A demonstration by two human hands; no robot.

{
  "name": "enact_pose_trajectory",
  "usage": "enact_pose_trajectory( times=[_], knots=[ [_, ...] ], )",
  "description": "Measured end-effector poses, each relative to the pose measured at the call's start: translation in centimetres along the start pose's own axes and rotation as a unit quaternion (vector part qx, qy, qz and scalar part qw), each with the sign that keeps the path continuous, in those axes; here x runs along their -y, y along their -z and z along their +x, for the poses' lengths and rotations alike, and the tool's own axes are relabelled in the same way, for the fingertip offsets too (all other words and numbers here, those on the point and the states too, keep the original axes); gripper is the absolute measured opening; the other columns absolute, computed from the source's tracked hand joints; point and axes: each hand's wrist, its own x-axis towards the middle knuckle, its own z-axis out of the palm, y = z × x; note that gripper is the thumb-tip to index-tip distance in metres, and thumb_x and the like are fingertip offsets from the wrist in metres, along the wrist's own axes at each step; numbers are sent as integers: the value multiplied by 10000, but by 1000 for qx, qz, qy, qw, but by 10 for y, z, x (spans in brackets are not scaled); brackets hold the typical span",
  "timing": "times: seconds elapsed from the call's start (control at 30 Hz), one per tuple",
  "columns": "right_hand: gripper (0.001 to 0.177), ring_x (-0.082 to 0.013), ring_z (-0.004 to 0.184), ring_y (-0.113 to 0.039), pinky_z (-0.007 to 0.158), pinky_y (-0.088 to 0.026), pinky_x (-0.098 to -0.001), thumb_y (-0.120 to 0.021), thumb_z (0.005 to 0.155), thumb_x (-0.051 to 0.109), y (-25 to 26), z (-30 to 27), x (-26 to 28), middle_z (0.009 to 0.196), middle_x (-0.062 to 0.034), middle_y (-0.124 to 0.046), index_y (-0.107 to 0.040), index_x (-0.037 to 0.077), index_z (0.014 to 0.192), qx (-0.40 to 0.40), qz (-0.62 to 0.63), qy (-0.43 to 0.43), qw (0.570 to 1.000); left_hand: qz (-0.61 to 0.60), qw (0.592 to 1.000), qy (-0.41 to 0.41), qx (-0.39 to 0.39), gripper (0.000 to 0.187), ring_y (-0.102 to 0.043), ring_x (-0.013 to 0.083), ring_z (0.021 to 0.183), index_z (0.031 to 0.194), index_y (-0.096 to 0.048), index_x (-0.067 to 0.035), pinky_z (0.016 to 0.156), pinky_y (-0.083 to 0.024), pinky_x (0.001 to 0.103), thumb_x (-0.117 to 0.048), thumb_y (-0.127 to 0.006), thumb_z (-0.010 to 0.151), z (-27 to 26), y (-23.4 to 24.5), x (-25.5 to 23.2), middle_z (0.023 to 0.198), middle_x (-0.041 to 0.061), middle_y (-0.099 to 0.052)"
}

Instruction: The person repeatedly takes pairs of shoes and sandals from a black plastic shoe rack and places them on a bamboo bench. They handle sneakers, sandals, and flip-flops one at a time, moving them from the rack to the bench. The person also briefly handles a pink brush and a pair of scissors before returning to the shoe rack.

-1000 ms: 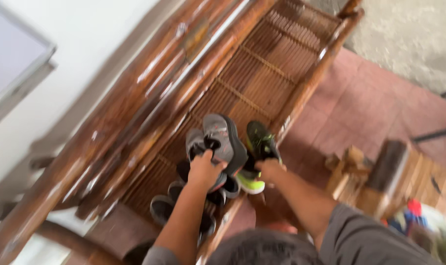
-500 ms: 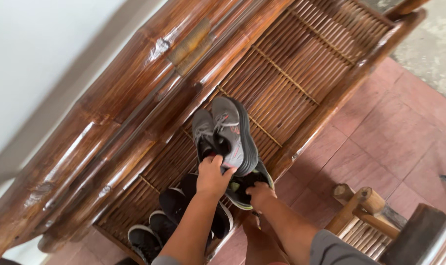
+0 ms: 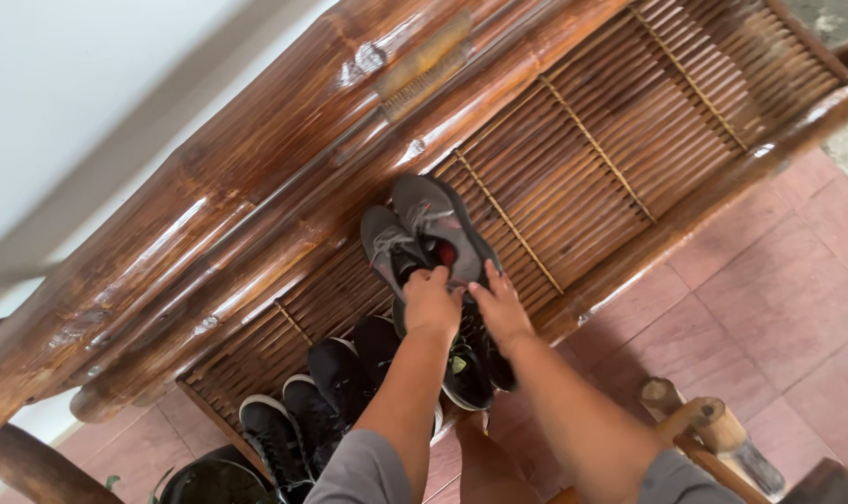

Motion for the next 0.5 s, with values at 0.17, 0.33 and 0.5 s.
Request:
enact_pose_trajectory(
  times=[0.17, 0.33, 0.5],
  knots=[
    [854, -299, 1397, -480, 1122, -412, -382, -655, 937, 385, 4, 54, -34, 1585, -169, -424, -198, 135, 1613, 46, -38, -78, 995, -37, 996, -3, 84, 711, -393, 389, 1383, 1513, -377, -137, 1143, -367, 449, -262, -732, 910, 19, -19, 17, 1505, 174, -404],
    [728, -336, 1464, -411, 1152, -367, -407, -627, 930, 394, -4, 55, -61, 1581, -188, -434, -399, 74, 1543, -81, -150, 46, 984, -136, 975, -161, -66, 708, -343, 400, 1463, 1505, -426, -113, 1188, -310, 458, -197, -726, 870, -21, -41, 77, 1606, 193, -349],
    [571, -389, 1353, -412, 1127, -366, -456, -714, 895, 287, -38, 10, -76, 1402, -221, -515, -553, 76, 1401, -143, -323, 231, 907, -180, 972, -150, -4, 679, -315, 381, 1476, 1485, -469, -124, 1204, -275, 430, -204, -736, 866, -101, -31, 145, 1595, 206, -341]
  ],
)
